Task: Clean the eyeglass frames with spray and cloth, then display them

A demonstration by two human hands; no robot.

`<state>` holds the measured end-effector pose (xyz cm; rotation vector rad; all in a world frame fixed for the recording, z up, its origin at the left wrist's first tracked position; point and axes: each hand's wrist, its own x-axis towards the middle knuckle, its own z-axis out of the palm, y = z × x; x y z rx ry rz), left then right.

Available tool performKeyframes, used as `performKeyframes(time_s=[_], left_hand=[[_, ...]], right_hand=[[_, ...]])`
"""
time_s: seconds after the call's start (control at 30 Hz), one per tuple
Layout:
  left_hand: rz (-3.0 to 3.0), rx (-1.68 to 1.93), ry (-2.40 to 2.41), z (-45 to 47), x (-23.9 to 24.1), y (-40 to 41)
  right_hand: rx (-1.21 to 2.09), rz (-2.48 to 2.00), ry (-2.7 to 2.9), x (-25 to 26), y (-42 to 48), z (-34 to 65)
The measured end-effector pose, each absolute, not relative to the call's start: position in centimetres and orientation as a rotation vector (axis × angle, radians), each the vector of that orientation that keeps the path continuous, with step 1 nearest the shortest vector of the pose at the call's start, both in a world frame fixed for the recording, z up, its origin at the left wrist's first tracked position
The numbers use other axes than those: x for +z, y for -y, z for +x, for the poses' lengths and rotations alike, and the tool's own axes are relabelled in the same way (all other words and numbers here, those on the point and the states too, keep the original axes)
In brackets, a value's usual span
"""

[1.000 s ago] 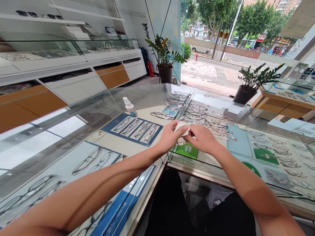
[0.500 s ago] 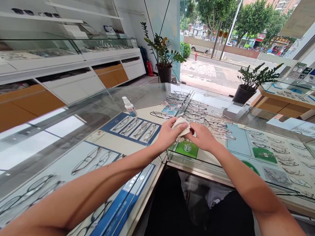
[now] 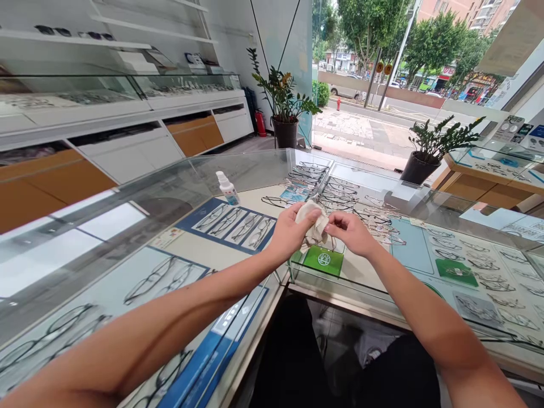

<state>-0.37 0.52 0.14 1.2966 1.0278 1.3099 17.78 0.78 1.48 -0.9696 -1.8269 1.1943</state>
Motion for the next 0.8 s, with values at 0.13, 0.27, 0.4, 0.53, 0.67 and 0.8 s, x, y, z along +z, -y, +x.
performKeyframes(time_s=[0.13,0.27,0.4,0.53,0.67,0.8], left_hand=[[1.280,1.261,-1.016,-0.3,0.4,-0.3],[1.273,1.304,-1.020,-0.3,0.4,-0.4],[1.297,1.309,-0.989,-0.3,0.2,-0.7],[1.334,1.321,-0.935,-0.3,-0.4,-1.1],[1.298,1.352,-0.962,-0.4,-1.0,-1.5],[1.294,1.261,-0.981,-0.4,-0.9,-1.6]], right_hand=[[1.174,-0.953,1.895,1.6,-0.5,17.6],[1.159,-0.954,1.891,1.6,-0.5,17.5],[1.204,-0.954,1.788,1.4,-1.0,17.9],[1.359,-0.922,1.585,1.4,-1.4,18.3],[1.430,-0.890,1.364,1.5,-1.8,18.6],[1.451,-0.908,1.201,1.7,-2.0,18.8]])
